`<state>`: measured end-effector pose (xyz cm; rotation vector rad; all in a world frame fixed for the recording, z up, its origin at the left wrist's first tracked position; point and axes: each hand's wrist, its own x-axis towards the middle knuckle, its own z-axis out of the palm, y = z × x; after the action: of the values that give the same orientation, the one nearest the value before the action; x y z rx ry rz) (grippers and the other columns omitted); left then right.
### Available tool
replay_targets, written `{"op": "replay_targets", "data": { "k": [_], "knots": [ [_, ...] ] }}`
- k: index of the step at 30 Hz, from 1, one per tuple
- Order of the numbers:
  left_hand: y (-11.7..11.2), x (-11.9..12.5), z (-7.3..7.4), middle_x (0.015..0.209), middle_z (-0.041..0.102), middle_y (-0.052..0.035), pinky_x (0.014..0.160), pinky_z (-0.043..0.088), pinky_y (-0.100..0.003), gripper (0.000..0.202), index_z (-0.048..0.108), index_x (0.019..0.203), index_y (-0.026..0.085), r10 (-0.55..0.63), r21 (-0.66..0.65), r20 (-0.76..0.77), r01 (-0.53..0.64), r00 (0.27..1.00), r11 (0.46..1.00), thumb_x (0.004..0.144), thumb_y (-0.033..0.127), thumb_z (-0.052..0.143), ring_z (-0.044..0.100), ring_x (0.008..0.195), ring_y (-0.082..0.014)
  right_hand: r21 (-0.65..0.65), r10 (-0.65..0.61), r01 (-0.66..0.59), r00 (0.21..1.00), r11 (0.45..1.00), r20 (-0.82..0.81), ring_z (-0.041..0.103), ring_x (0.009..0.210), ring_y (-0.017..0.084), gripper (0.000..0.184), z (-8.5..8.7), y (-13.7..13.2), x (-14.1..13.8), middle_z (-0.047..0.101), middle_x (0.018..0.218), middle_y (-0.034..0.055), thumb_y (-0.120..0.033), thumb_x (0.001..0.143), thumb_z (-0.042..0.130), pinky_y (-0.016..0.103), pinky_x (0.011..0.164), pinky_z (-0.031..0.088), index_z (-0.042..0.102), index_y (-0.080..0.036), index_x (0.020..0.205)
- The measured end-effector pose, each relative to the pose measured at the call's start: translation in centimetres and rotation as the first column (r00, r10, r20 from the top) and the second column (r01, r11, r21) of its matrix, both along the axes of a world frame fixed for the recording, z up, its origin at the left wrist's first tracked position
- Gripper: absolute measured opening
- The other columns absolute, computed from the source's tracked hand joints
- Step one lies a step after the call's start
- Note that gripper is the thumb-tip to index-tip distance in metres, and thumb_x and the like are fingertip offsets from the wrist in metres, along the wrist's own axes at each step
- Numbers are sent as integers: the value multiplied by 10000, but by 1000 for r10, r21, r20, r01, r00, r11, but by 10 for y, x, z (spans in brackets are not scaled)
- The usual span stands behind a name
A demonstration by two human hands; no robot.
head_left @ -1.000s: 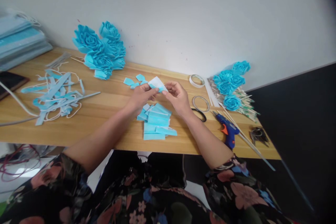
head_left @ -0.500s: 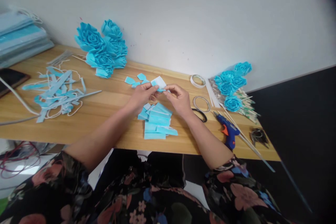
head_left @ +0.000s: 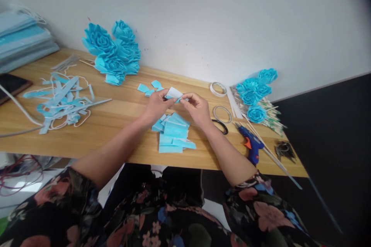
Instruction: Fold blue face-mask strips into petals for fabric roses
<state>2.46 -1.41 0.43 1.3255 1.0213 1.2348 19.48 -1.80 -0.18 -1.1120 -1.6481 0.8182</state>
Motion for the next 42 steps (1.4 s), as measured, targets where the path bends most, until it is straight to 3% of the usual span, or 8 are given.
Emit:
{"op": "replay_targets", "data": {
  "k": [11,16,18,21,25,29,33,42],
  "knots": [
    [-1,2,0,675,611,19,627,391,-240,50,676,777,162,18,122,-156,1,988,993,737,176,649,527,659,-129,-39,-33,32,999,999,-23,534,672,113,165,0,1,-1,670,811,-11,-343,794,686,268,665,436,647,-205,876],
    [-1,2,1,633,580,27,600,418,-240,72,661,823,161,-15,17,-5,15,1000,1000,767,207,665,514,592,-115,-91,-10,0,995,996,-104,601,748,149,398,0,1,0,669,815,-8,-376,814,685,306,712,506,629,-249,1186],
    [-2,3,2,640,582,17,604,442,-246,131,656,835,159,-25,-29,82,27,996,999,794,282,680,531,598,-118,-105,-16,1,990,994,-137,626,806,164,425,-1,2,1,691,879,7,-404,824,679,338,773,541,631,-260,1221],
    [-3,4,3,679,600,0,571,438,-241,207,666,817,158,-58,-70,107,66,993,995,777,351,727,531,606,-114,-98,-15,-5,979,995,-202,648,914,180,431,-2,3,1,712,1020,31,-445,828,680,377,868,565,646,-265,1218],
    [-6,5,3,749,653,-10,524,398,-223,195,706,857,162,-109,-125,49,115,993,986,737,307,755,513,603,-103,-97,-7,-13,977,995,-211,653,974,195,424,-3,2,-1,714,1081,42,-454,832,678,409,915,567,653,-271,1214],
    [-5,3,2,588,550,25,506,364,-222,185,623,642,167,-40,-103,1,40,999,994,751,284,716,452,533,-86,-86,28,-49,972,995,-233,661,924,180,412,-3,1,-2,716,1000,24,-423,833,680,394,902,570,631,-278,1215],
    [-2,2,0,556,505,36,513,356,-229,251,558,592,179,-14,-70,0,14,1000,997,748,306,708,447,518,-86,-75,10,-26,978,997,-207,660,861,165,417,0,0,-2,702,907,-1,-419,843,669,374,878,562,561,-292,1225],
    [-1,3,-2,539,468,44,502,310,-238,262,528,590,180,7,-12,-80,-8,997,1000,754,321,675,412,521,-89,-70,-34,23,985,997,-167,609,779,133,236,6,-3,-3,686,869,3,-416,802,695,294,770,506,649,-217,922]
  ]
}}
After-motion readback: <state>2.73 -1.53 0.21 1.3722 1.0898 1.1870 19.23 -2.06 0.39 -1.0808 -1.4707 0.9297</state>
